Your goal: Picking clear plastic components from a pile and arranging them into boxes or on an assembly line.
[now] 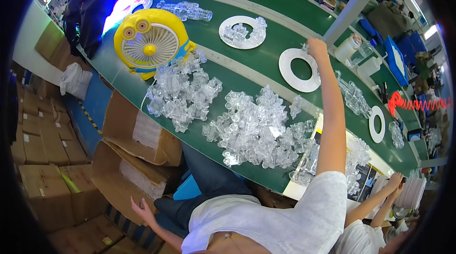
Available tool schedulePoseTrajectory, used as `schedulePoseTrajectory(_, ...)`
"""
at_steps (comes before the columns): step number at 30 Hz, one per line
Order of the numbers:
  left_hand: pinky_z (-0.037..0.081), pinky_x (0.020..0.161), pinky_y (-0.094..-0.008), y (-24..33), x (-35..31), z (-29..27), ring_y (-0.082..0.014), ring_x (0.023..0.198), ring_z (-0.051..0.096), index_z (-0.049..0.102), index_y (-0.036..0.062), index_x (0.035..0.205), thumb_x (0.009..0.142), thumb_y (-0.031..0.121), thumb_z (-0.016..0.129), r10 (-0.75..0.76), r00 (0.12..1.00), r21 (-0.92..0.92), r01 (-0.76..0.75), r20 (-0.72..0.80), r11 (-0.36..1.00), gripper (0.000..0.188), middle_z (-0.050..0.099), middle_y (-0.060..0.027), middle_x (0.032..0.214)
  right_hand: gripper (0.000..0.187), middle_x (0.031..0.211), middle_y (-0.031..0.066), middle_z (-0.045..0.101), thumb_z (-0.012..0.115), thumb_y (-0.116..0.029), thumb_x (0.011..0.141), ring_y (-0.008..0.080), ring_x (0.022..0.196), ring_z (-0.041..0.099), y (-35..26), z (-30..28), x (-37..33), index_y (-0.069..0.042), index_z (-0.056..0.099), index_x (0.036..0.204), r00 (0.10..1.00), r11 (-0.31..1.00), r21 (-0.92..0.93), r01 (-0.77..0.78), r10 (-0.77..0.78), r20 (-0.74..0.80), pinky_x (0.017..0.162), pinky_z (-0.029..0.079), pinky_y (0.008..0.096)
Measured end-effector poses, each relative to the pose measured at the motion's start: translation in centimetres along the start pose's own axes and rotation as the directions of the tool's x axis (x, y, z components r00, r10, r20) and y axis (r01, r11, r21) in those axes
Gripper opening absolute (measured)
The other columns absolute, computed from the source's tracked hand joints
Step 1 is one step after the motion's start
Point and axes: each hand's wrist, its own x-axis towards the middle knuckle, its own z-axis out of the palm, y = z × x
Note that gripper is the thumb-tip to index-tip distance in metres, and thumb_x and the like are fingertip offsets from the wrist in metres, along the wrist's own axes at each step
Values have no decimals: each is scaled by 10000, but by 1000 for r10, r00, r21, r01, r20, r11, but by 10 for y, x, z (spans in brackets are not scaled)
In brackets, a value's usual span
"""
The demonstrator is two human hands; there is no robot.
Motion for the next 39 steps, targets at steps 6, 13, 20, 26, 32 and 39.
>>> schedulePoseTrajectory(6,392,877,-389,11,-5,2,-330,1044,447,355,51,1269,828,116,517,-73,996,-41,75,49,996,475,354,-188,1233,399,815,145,610,736,-117,545,301,796,593,4,4,7,-82,563,903,995,995,-29,92,-91,25,692,482,392)
schedulePoseTrajectory(13,392,873,-394,28,-9,1,-338,1040,451,342,65,1280,834,123,512,-136,986,-23,139,98,990,481,345,-186,1246,334,783,171,605,695,-88,574,331,769,592,-2,7,12,-48,513,851,987,981,-110,163,-160,32,655,484,417)
schedulePoseTrajectory(20,403,851,-360,15,-1,8,-292,1025,470,350,47,1269,840,146,517,-36,994,-82,44,101,996,472,354,-161,1243,418,844,154,603,712,-70,574,323,811,581,-8,17,18,-54,502,935,996,992,-85,93,-93,-3,693,472,410)
schedulePoseTrajectory(26,339,924,-376,16,-3,-5,-327,1131,379,356,9,1251,814,99,513,-39,995,-120,49,88,992,473,364,-190,1237,554,1054,158,537,719,-153,577,293,985,526,-73,-28,-5,-86,490,1077,998,997,-47,67,-66,10,793,451,398)
schedulePoseTrajectory(32,343,918,-368,6,-7,-3,-309,1110,406,361,-3,1237,813,102,515,-25,998,-76,29,62,997,464,368,-183,1234,594,1177,87,482,723,-274,616,251,1091,450,-246,-121,-95,-144,489,1146,513,420,483,768,-856,-71,920,362,361)
schedulePoseTrajectory(39,348,900,-352,51,3,6,-291,1063,451,386,30,1235,805,89,520,47,988,-163,-23,144,986,454,384,-158,1217,597,920,57,536,750,-244,563,223,904,538,-319,-107,-118,-153,499,1096,440,443,137,886,-897,51,751,419,348)
